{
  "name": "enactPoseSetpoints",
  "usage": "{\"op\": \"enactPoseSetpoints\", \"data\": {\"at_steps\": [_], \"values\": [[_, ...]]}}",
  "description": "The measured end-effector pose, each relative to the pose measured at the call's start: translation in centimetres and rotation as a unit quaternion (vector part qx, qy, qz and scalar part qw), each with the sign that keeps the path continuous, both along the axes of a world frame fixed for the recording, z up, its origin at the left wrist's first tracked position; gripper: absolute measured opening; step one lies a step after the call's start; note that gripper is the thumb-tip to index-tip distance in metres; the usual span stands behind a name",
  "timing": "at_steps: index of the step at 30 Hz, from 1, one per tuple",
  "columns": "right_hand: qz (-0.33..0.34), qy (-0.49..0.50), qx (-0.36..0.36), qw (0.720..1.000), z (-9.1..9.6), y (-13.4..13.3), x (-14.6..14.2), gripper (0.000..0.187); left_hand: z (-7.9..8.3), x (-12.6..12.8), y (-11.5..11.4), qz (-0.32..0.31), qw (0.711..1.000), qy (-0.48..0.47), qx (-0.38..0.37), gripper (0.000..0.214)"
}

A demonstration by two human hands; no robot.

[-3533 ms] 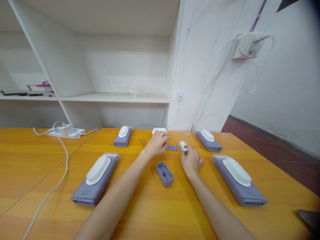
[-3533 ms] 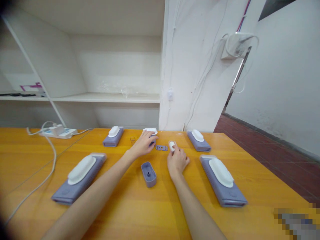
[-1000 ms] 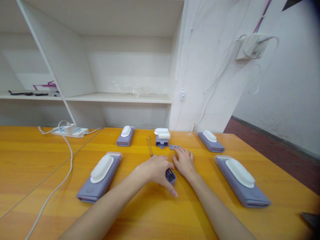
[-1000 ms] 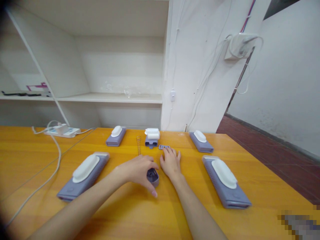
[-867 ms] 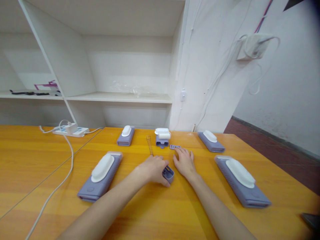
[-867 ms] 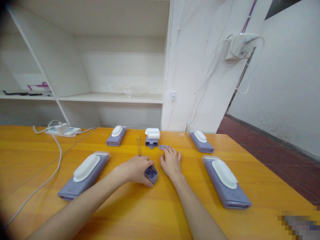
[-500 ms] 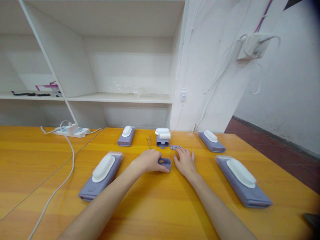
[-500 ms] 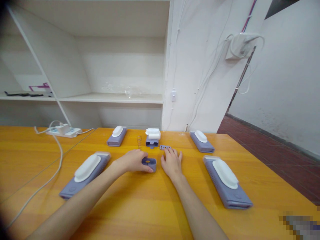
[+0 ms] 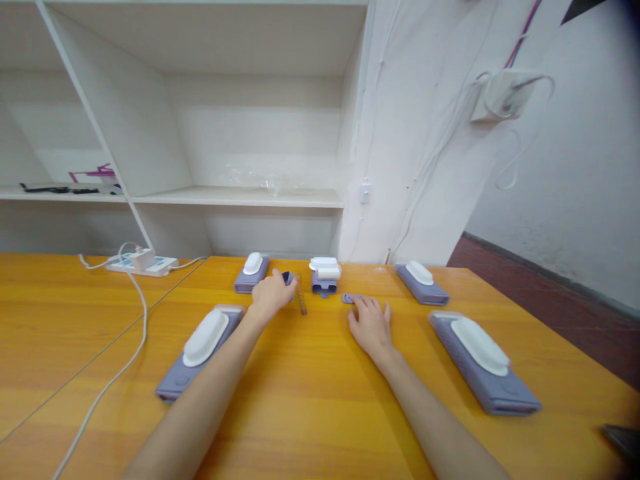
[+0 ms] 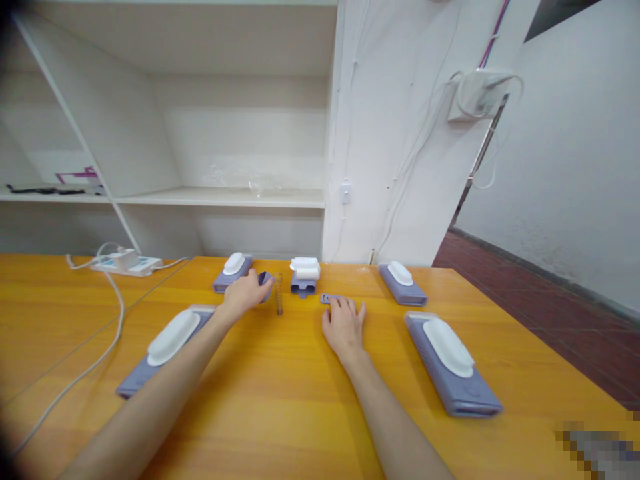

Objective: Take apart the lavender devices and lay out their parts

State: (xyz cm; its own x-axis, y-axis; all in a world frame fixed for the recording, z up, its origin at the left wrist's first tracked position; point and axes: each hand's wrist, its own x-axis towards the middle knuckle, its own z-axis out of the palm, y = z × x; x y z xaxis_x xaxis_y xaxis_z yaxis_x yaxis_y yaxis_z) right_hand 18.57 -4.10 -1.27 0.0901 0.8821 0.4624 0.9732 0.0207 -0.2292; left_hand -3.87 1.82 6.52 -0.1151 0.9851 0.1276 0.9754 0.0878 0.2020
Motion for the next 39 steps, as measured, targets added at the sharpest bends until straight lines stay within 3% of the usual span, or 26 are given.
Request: {"op": "enactPoseSetpoints", "data": {"at_steps": [10, 14, 18, 20, 22, 25, 28, 31, 36, 39], "values": [[0.006, 0.002, 0.001, 1.000, -0.4, 0.2, 0.1, 0.027, -2.6, 0.9, 1.1, 0.009, 1.000, 0.006, 0.006, 0.050], [0.003, 0.006, 0.014, 1.000, -0.5, 0.2, 0.2, 0.027, -2.6, 1.7, 1.2, 0.007, 1.000, 0.002, 0.025, 0.053], [0.043, 0.013, 0.091, 0.995, 0.1, 0.1, 0.2, 0.033, -1.5, 1.7, 1.0, -0.008, 0.999, 0.002, 0.038, 0.054], [0.101, 0.009, 0.134, 0.986, 0.6, -0.2, -0.1, 0.040, -0.5, 1.5, 0.6, -0.067, 0.997, -0.003, 0.035, 0.056], [0.165, 0.007, 0.163, 0.973, 1.2, -0.6, -0.5, 0.050, 0.8, 1.4, 0.0, -0.192, 0.981, -0.033, 0.003, 0.056], [0.250, 0.022, 0.166, 0.954, 1.5, -1.3, -1.2, 0.061, 2.1, 1.8, -1.0, -0.392, 0.912, -0.100, -0.071, 0.053], [0.298, 0.054, 0.150, 0.941, 1.2, -1.5, -1.5, 0.052, 2.3, 2.3, -1.6, -0.451, 0.881, -0.116, -0.090, 0.052], [0.277, 0.077, 0.161, 0.944, 0.7, -1.2, -1.1, 0.042, 1.5, 2.3, -1.1, -0.445, 0.881, -0.120, -0.106, 0.058], [0.161, 0.139, 0.182, 0.960, 0.3, -0.1, -0.2, 0.046, -0.7, 0.8, 0.3, -0.321, 0.945, -0.039, -0.050, 0.060], [0.090, 0.195, 0.167, 0.962, 0.0, 0.4, 0.1, 0.047, -2.1, 0.0, 0.7, -0.291, 0.956, -0.025, -0.023, 0.068]]}}
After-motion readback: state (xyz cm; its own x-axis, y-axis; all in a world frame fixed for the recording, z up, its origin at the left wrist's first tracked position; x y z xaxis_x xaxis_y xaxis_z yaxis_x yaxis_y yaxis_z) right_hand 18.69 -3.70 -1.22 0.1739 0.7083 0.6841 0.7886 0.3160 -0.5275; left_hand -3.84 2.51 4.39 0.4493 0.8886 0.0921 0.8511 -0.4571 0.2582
